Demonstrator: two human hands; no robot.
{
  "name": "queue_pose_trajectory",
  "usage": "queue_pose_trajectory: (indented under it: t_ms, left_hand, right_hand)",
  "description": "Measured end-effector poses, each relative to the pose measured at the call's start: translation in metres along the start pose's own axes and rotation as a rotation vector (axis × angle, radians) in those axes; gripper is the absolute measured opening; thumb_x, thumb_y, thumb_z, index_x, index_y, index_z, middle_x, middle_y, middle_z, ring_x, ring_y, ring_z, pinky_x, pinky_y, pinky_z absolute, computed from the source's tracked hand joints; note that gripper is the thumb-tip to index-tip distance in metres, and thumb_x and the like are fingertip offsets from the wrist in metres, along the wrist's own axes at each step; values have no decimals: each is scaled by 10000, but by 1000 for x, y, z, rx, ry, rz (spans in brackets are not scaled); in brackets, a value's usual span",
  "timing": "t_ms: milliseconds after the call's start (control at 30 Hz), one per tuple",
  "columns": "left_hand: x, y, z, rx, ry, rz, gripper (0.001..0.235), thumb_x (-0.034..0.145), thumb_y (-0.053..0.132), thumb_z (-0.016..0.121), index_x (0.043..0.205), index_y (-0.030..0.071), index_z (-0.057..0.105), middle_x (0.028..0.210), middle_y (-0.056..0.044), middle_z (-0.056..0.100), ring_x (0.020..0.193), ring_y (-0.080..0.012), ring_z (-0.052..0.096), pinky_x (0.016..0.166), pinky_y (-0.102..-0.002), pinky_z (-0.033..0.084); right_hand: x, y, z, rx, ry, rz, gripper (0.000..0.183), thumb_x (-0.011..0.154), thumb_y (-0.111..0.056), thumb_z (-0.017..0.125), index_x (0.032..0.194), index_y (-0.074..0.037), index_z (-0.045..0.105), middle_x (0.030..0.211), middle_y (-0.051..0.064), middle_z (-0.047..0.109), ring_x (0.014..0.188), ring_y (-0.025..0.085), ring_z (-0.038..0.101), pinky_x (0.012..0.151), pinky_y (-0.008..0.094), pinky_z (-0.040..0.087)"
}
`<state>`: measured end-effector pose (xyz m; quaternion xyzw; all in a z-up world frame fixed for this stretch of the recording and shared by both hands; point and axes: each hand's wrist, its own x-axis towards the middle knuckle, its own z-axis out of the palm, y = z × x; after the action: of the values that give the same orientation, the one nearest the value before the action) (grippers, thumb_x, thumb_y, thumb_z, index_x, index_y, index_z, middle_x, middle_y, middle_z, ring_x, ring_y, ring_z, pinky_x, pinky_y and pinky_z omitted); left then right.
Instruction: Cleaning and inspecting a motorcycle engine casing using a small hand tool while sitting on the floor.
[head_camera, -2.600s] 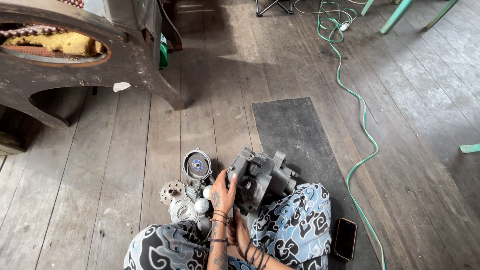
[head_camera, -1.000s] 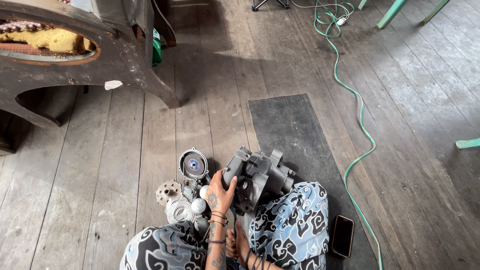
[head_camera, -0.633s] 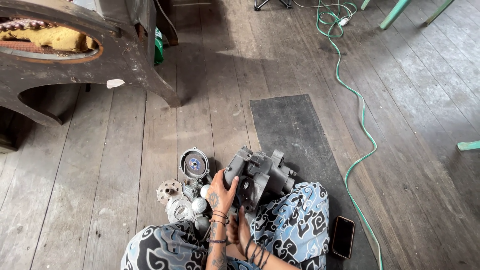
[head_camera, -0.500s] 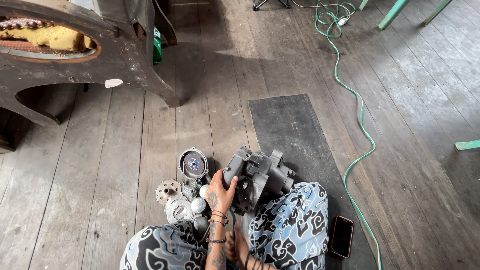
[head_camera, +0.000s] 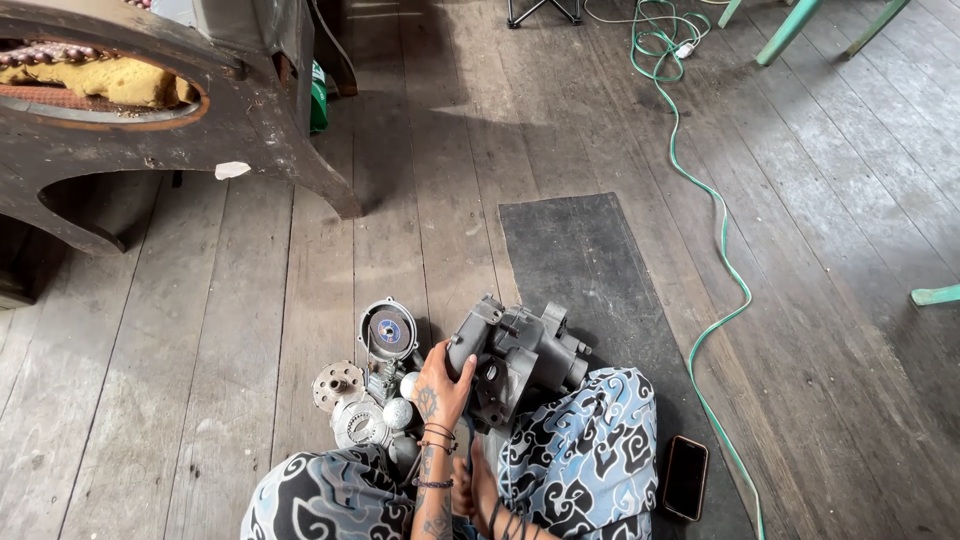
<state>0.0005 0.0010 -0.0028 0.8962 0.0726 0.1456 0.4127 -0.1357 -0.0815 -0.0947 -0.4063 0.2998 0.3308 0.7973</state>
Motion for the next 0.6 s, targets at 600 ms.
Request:
queue_pose_trajectory:
  t_ms: [600]
  left_hand:
    - [0,1,-1,12,-6,-3,482,857,422,704,1215,104,647,1064,-58,740,843,-238,726,720,-344,558]
  right_hand:
    - [2,0,-1,45,-37,-3,716,936,-830,311,657,-170,306,512,-50,190,393,81,81,376,272,100]
